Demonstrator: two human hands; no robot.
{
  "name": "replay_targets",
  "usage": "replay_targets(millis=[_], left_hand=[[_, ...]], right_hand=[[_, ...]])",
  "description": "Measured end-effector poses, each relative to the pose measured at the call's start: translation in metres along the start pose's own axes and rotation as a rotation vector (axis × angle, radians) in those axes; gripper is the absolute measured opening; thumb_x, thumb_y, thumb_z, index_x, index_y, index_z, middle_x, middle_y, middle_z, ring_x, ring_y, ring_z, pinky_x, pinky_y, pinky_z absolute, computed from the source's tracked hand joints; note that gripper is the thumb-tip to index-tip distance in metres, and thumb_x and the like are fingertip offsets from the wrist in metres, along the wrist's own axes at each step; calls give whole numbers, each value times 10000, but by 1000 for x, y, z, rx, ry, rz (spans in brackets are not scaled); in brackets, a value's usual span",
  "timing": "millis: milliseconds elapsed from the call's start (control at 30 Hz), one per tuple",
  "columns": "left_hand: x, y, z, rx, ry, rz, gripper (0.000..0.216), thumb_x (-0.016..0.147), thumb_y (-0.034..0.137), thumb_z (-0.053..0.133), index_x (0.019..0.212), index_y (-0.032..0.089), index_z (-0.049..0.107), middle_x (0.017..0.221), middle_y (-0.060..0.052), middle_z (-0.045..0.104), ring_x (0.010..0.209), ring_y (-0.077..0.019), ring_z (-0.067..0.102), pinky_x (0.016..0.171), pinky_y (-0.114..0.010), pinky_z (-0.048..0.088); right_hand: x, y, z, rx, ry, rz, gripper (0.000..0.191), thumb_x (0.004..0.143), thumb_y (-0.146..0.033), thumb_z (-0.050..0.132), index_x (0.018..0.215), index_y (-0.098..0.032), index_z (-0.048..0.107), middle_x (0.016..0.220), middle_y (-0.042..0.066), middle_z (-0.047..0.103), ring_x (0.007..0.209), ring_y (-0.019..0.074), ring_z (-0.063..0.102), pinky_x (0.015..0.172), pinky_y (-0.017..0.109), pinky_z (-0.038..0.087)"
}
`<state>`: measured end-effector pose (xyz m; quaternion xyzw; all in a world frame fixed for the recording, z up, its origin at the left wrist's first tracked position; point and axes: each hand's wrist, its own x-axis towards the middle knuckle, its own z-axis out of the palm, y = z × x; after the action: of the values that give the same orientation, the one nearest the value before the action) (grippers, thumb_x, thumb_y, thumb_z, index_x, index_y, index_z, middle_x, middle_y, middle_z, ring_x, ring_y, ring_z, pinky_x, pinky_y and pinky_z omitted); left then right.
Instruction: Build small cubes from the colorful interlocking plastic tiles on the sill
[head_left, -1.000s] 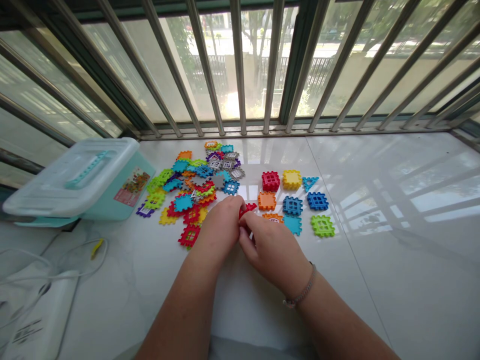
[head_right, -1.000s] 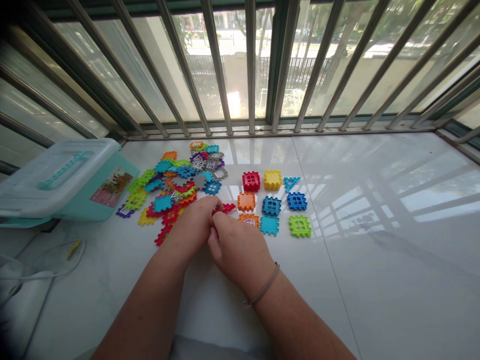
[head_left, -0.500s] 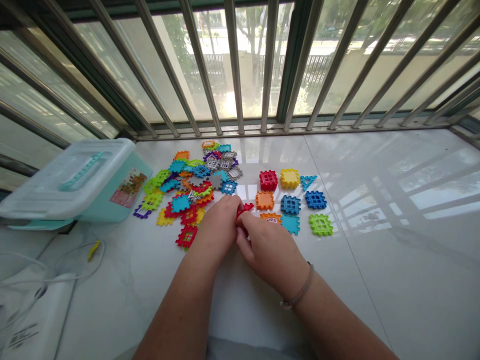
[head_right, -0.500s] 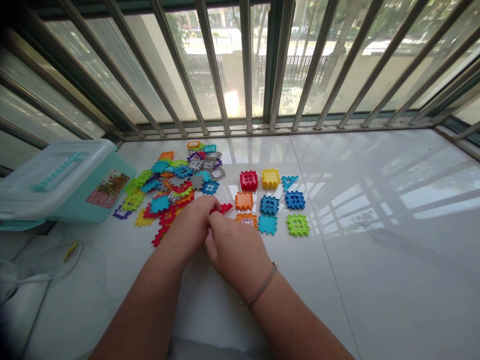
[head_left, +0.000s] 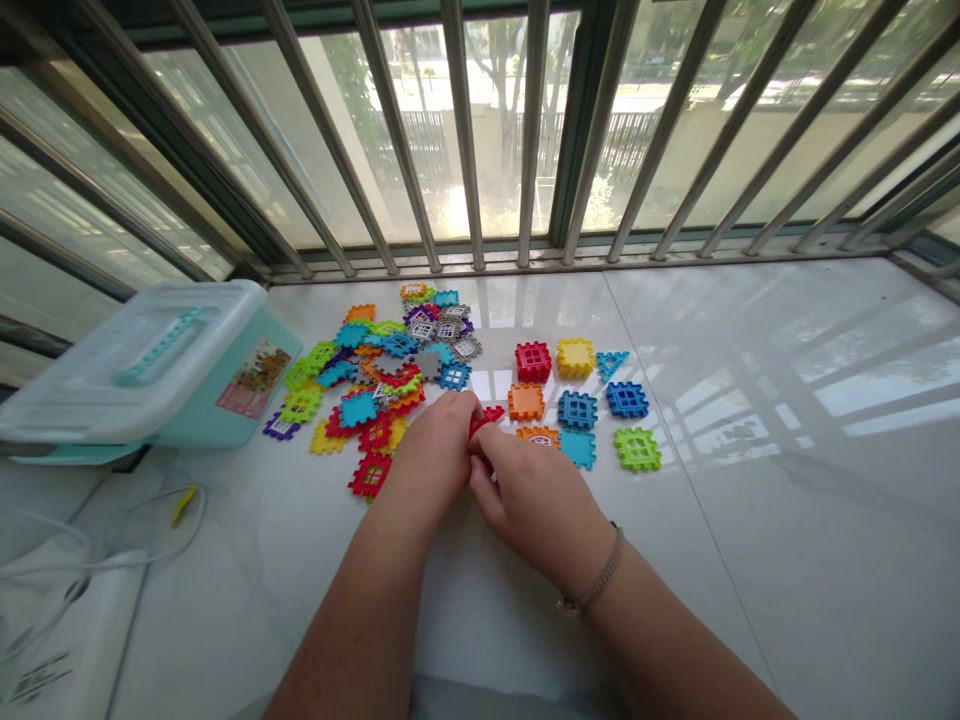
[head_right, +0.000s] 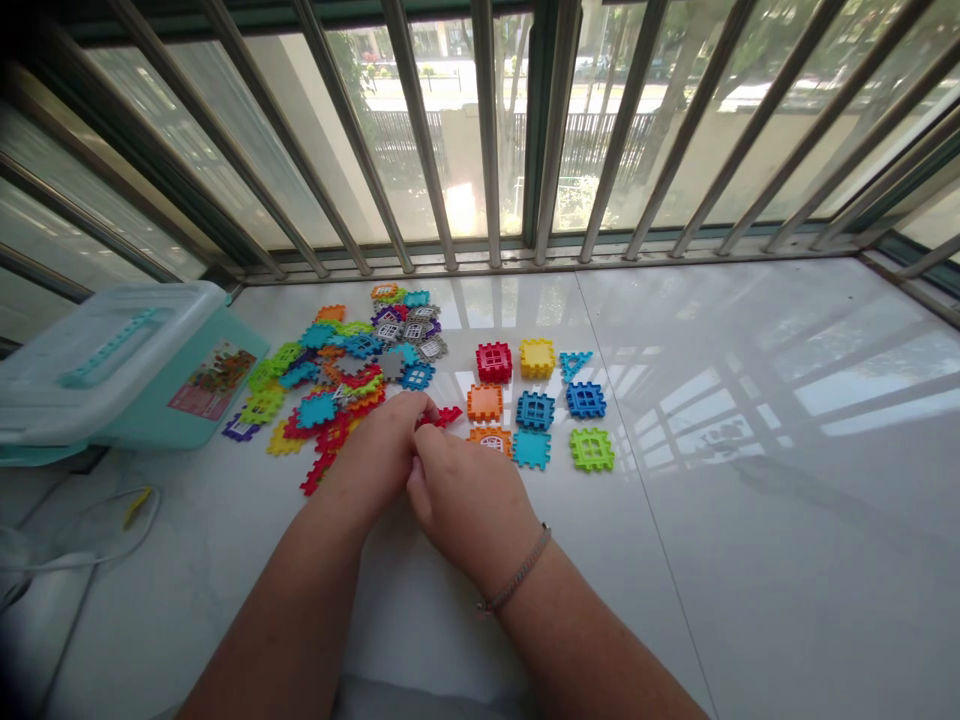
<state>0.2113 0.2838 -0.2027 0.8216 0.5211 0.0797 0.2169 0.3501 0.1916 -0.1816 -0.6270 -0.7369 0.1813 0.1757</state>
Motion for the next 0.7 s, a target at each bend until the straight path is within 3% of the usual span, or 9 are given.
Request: replay_targets(millis=[700], left_hand=[[-3,3,0,-53,46,3,122,864,124,575,906,235,606,997,-69,758,870,-231,633,721,-337,367]], right_hand=[[1,0,2,5,2,-5,89,1087,-244,550,1078,-226,637,986,22,786,816,200,719,652,338,324]])
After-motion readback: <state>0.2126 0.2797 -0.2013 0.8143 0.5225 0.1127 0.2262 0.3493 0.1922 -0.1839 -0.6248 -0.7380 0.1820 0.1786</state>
